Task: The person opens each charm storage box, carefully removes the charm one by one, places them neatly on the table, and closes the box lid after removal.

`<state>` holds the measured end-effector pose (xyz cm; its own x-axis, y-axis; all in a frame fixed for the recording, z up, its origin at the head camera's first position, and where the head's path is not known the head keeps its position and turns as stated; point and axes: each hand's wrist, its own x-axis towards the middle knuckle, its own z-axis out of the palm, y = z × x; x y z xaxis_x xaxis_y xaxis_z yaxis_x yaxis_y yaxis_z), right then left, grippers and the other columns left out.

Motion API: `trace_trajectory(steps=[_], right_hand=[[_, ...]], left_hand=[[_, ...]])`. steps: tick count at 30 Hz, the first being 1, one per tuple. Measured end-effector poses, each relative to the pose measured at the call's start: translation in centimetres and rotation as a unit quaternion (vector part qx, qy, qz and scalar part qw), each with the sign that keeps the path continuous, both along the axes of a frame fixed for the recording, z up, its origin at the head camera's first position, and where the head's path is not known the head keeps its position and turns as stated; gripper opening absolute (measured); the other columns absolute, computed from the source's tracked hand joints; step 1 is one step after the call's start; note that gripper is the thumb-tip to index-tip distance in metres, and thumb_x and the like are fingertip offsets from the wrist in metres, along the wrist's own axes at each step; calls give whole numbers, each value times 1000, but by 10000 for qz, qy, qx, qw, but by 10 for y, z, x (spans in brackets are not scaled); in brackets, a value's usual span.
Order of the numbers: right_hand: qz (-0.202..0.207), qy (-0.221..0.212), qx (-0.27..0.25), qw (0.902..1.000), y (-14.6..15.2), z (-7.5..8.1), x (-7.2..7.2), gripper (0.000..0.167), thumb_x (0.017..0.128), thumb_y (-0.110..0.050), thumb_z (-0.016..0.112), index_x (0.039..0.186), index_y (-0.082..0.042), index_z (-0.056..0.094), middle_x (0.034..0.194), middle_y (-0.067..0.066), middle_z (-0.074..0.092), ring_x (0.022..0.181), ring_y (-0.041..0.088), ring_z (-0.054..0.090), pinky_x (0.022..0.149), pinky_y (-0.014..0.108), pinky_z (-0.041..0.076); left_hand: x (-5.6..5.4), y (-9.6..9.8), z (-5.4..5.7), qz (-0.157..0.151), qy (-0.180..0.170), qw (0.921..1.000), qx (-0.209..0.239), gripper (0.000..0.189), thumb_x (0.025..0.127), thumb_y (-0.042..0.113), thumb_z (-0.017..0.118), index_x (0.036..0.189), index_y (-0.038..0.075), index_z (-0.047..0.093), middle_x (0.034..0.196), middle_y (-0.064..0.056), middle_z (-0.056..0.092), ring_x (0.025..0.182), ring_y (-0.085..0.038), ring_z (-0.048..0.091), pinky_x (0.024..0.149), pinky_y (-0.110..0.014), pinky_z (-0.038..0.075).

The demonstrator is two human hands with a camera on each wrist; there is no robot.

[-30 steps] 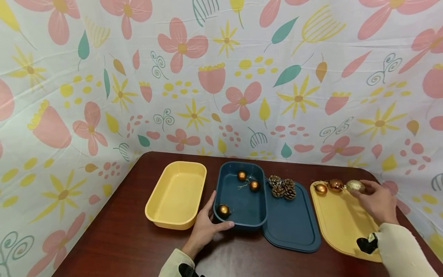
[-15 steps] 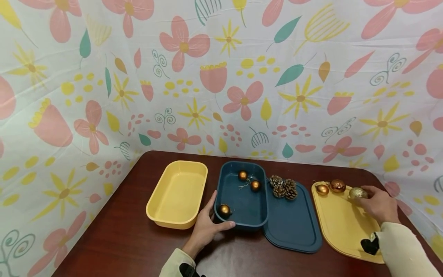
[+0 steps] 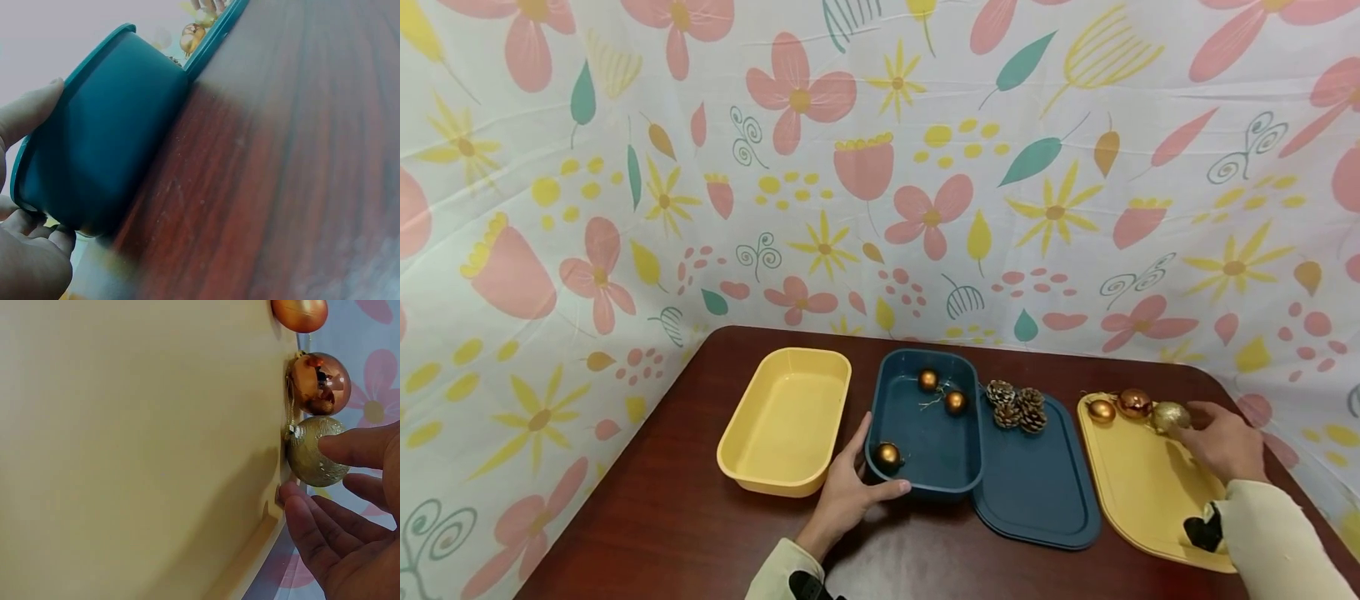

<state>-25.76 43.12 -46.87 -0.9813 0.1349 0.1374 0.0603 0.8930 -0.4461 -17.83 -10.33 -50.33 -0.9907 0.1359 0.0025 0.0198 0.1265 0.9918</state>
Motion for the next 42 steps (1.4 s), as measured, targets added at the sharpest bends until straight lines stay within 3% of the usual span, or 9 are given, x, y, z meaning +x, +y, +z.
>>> trace_trajectory(steps=[6,11,19,23,26,29,34,36,42], right_hand=[[-89,-195,-2,9998,3,2,3,67,95,-37,63,133,15,47,118,42,59,100,58,51,87,68,33],[-147,-377,-34,9992,5,4,3,70,95,-39,64,133,17,46,102,35,68,76,39,64,75,60,45],[-108,-55,-101,9999,6,10,4,66,92,-29,71,131,18,48,115,40,64,71,30,67,63,39,49],[-116,222,-95,9996,4,10,4,61,91,-25,71,129,17,52,113,39,65,69,23,64,63,42,49],[-210,358,-34,9991,0,11,4,58,91,-26,70,129,15,54,112,37,66,74,34,65,71,54,45],[-190,572,-46,9982,-9,16,5,54,92,-24,68,127,14,56,108,36,67,72,34,64,70,53,43],[-17,997,-159,9949,-30,29,5,50,93,-25,69,128,10,58,110,36,67,65,-7,50,66,42,44],[96,1154,-175,9931,-39,34,4,50,94,-27,69,130,7,59,109,34,68,63,-16,43,63,35,43],[620,1226,-391,9897,-70,52,3,53,97,-30,67,139,0,56,107,29,71,61,-18,49,50,23,45]], left_hand=[[1,1,0,-17,25,10000,5,109,79,23,87,163,22,18,170,-1,17,156,-30,21,122,-56,27],[1,1,1,5,37,10000,-8,109,78,23,87,163,23,19,170,-1,17,157,-29,21,123,-56,27],[0,0,0,2,27,10000,-24,108,79,23,87,162,24,19,170,-1,16,157,-29,19,123,-57,25],[0,0,0,0,36,10000,-3,109,79,23,87,163,23,18,170,-1,17,157,-29,20,123,-57,26],[0,0,0,13,20,10000,-16,109,79,23,87,163,23,19,170,-1,17,157,-30,20,123,-57,26],[0,0,0,3,32,10000,0,108,79,22,87,162,24,19,170,-1,17,157,-29,18,123,-58,24],[0,0,1,-26,114,9999,35,108,79,22,87,162,23,18,170,0,16,158,-28,17,124,-59,22],[0,0,0,-34,129,9999,38,108,79,22,87,163,23,18,170,-1,16,158,-28,16,123,-59,22],[1,1,0,-37,118,9999,12,108,79,22,87,163,23,18,170,0,16,158,-28,16,123,-60,22]])
